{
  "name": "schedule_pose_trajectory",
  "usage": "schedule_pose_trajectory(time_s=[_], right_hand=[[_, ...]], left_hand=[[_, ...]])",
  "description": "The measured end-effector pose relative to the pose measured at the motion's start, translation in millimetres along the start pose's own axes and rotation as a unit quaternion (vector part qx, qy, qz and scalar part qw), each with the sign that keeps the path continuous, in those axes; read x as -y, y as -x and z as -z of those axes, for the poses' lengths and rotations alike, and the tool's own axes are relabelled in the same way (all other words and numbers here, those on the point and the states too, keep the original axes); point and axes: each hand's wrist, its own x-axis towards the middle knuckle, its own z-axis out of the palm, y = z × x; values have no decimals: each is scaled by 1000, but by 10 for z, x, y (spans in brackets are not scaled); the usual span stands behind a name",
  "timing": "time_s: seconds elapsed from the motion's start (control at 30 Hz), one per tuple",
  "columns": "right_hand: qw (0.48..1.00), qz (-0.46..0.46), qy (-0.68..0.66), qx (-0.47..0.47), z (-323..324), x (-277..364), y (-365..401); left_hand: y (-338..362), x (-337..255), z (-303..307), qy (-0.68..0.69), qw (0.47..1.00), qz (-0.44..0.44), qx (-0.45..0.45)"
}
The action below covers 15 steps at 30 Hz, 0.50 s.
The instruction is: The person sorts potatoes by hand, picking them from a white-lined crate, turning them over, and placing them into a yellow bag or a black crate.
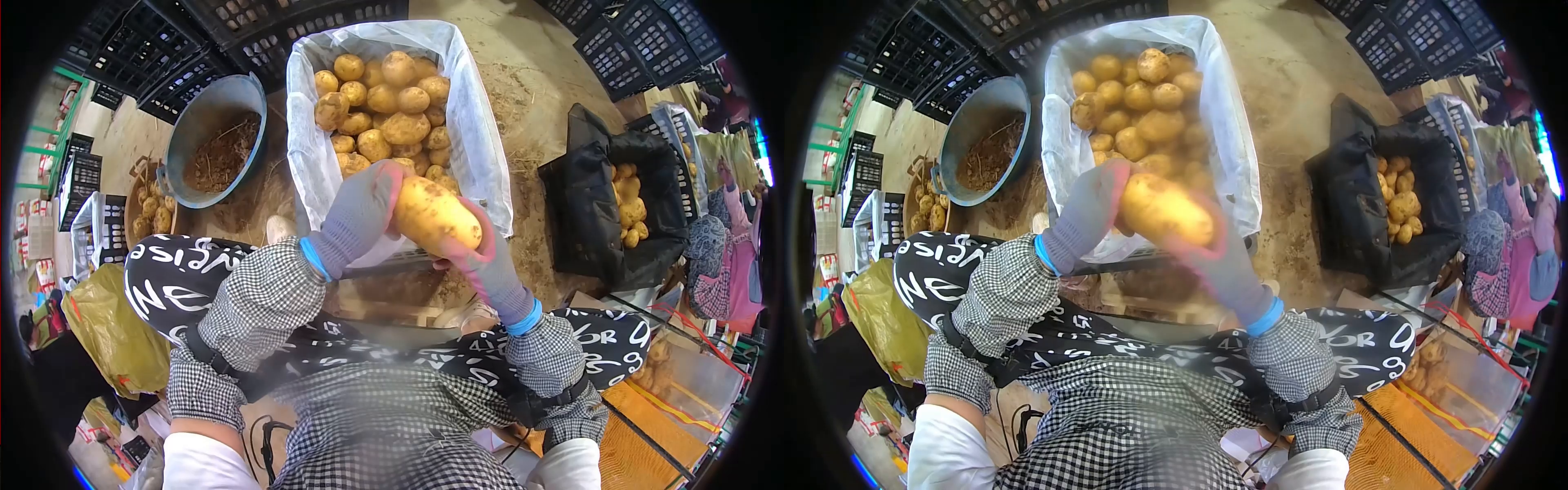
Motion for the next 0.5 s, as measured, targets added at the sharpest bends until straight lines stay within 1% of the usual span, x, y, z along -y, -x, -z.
schedule_pose_trajectory(time_s=[0.03,0.07,0.27,0.43,0.5], right_hand=[[1000,2,-20,-3,-27,74,13],[999,5,-40,-7,-39,113,19],[998,6,-61,31,47,41,12],[993,-38,-104,37,57,76,26],[992,-48,-113,33,45,89,33]], left_hand=[[10,-67,0,20,1000,11,-11],[14,-100,2,10,1000,4,-8],[56,-151,38,-16,999,-17,22],[56,-106,18,17,998,-52,40],[52,-98,23,13,998,-46,41]])
